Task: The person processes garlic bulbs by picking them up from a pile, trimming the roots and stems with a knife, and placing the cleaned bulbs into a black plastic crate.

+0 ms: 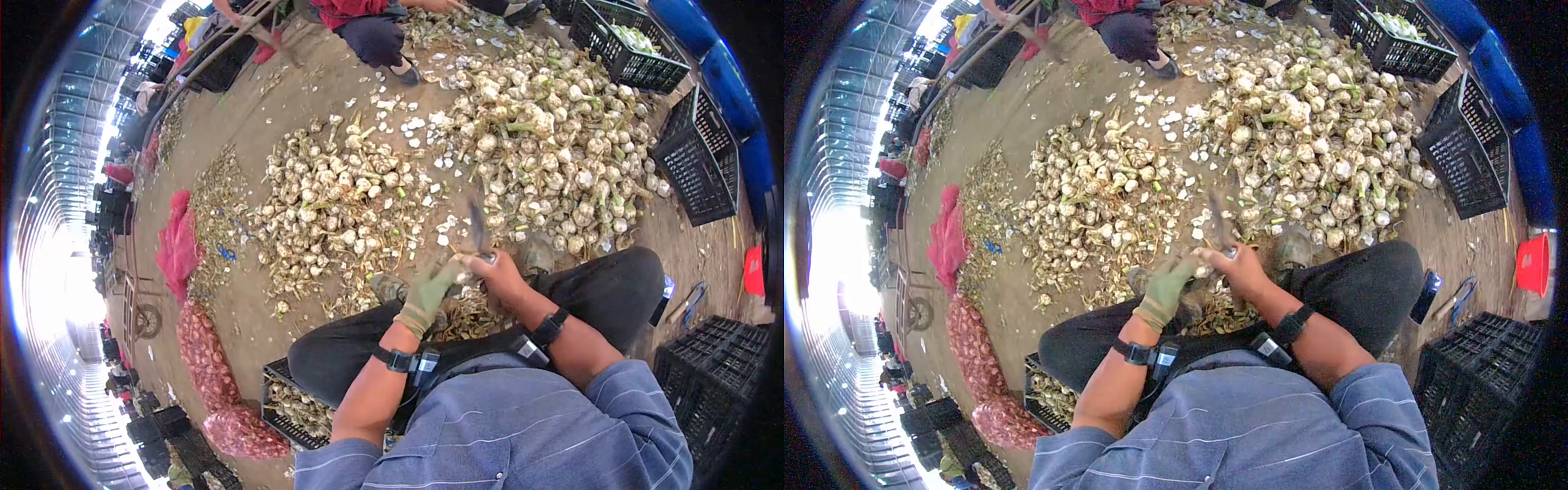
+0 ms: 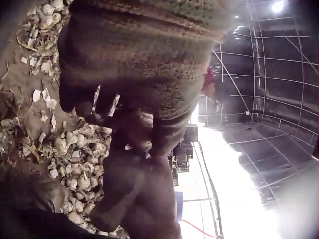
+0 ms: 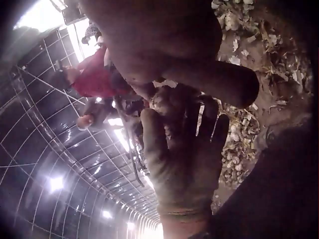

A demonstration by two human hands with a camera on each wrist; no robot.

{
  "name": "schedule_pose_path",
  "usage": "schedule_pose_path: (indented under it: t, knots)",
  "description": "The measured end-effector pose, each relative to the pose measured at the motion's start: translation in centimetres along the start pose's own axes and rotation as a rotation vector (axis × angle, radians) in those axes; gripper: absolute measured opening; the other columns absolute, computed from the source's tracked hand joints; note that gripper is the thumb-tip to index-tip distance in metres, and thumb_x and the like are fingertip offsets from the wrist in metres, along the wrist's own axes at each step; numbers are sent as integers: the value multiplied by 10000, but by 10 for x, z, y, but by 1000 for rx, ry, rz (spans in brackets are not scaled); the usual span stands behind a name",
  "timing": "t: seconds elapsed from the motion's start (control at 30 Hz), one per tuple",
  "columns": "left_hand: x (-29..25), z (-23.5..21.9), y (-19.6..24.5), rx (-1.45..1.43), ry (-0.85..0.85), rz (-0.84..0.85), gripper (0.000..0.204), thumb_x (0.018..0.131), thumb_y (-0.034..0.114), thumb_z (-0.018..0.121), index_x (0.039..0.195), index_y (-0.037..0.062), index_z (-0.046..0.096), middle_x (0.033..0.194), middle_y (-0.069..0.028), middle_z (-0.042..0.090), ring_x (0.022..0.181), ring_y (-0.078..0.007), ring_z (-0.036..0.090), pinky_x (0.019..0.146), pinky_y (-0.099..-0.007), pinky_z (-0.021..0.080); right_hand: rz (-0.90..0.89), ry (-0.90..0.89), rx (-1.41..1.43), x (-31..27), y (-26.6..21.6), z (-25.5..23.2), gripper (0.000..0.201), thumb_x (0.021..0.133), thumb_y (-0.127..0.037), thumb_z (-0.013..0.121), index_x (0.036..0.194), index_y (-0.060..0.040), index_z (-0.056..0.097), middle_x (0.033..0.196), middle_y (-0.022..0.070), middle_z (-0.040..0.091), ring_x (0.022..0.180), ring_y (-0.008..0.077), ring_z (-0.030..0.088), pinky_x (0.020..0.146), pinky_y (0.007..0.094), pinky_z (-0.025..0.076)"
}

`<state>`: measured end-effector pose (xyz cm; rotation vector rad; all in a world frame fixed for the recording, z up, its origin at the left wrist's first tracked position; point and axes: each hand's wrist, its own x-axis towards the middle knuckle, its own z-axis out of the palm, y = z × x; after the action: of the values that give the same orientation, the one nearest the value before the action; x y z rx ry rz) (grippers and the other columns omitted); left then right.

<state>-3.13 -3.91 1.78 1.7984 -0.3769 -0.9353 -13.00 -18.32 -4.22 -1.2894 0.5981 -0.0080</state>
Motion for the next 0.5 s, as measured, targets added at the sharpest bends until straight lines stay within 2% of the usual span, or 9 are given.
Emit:
schedule_pose_path:
  t: [0.07,0.17,0.27,0.37,0.4,0.47,0.5]
  knots:
    - [-5,-1,-3,133,-67,102,470,895,265,655,1266,-6,554,1091,-61,641,950,-117,584,845,-289,485,44,5,145,-1,-7,-3,428,870,-318,693,1123,22,631,937,40,663,816,98,587,757,292,492]
    - [-4,-2,-6,-25,-91,107,485,877,233,657,1276,-15,537,1082,-73,643,944,-128,592,822,-295,497,46,-54,234,-2,-10,1,378,902,-319,660,1090,8,640,928,11,645,848,89,567,762,266,478]
    - [1,-7,-13,46,-13,246,469,875,208,624,1271,-26,534,1050,-82,648,901,-133,603,783,-295,506,-10,-90,188,-16,-44,7,363,913,-310,645,1086,9,640,922,-4,637,848,81,553,746,266,460]
    - [0,-13,-19,-134,-1,147,452,871,151,613,1278,-13,506,1008,-74,642,870,-145,597,779,-298,499,-13,-107,-230,-21,-36,2,351,914,-309,635,1053,14,650,846,-21,622,775,67,538,670,292,452]
    - [1,-19,-26,-73,-51,59,468,883,136,589,1311,-10,466,951,-66,634,831,-141,587,751,-300,496,-10,-91,-329,-25,-42,6,261,868,-245,648,935,7,658,715,39,622,646,129,538,606,337,441]
    - [7,-15,-39,-175,-44,202,429,885,136,590,1274,-20,498,898,-58,632,799,-140,586,727,-301,497,-170,-82,-524,-30,-49,8,211,819,-200,658,861,6,640,676,117,601,600,219,550,588,366,442]
    - [5,-16,-40,-115,-22,176,363,889,137,587,1207,-33,545,880,-65,643,798,-143,596,718,-304,498,-251,-77,-621,-31,-49,10,188,794,-177,663,825,6,631,657,156,591,577,264,555,579,380,443]
